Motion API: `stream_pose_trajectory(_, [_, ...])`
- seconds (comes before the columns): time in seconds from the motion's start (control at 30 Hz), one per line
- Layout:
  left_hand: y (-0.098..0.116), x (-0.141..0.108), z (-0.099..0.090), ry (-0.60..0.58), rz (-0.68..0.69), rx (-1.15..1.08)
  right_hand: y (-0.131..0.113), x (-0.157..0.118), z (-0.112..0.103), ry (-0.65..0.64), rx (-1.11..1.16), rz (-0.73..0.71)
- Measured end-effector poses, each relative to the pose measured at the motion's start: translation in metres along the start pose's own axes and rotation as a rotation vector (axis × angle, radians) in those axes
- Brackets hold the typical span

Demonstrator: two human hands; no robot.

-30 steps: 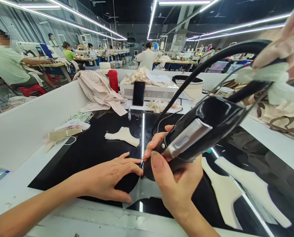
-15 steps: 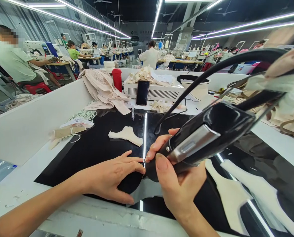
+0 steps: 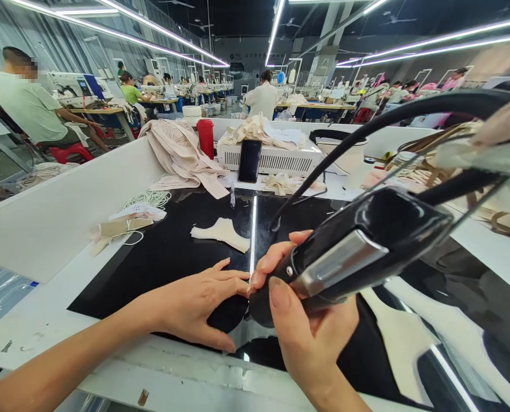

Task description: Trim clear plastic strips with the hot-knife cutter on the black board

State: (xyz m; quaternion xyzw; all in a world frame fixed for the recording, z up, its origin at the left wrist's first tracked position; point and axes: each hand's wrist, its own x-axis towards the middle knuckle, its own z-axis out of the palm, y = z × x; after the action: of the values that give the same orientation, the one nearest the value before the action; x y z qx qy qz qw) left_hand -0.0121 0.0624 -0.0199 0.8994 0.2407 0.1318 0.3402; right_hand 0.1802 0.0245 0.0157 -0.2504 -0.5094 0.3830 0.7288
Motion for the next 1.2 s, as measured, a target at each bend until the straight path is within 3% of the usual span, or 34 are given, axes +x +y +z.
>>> stream_pose_trajectory(0.43, [0.001, 0.002, 0.001, -0.002, 0.013, 0.006, -0.004, -0.013, 0.011, -0.045, 0.049, 0.025])
stream_pose_trajectory(0.63, [0.004, -0.001, -0.002, -0.019, 0.028, 0.054, -0.006, -0.004, 0.008, -0.018, 0.067, 0.024])
stream_pose_trajectory(0.87, [-0.002, -0.008, -0.014, 0.042, 0.091, 0.264, -0.013, 0.020, -0.006, 0.144, -0.012, -0.041])
stream_pose_trajectory(1.07, [-0.015, -0.017, -0.028, 0.168, 0.016, 0.448, -0.010, 0.025, -0.017, 0.172, -0.059, -0.079])
stream_pose_trajectory(1.2, [-0.014, -0.016, -0.024, 0.303, -0.038, 0.487, -0.007, 0.022, -0.016, 0.156, -0.047, -0.072])
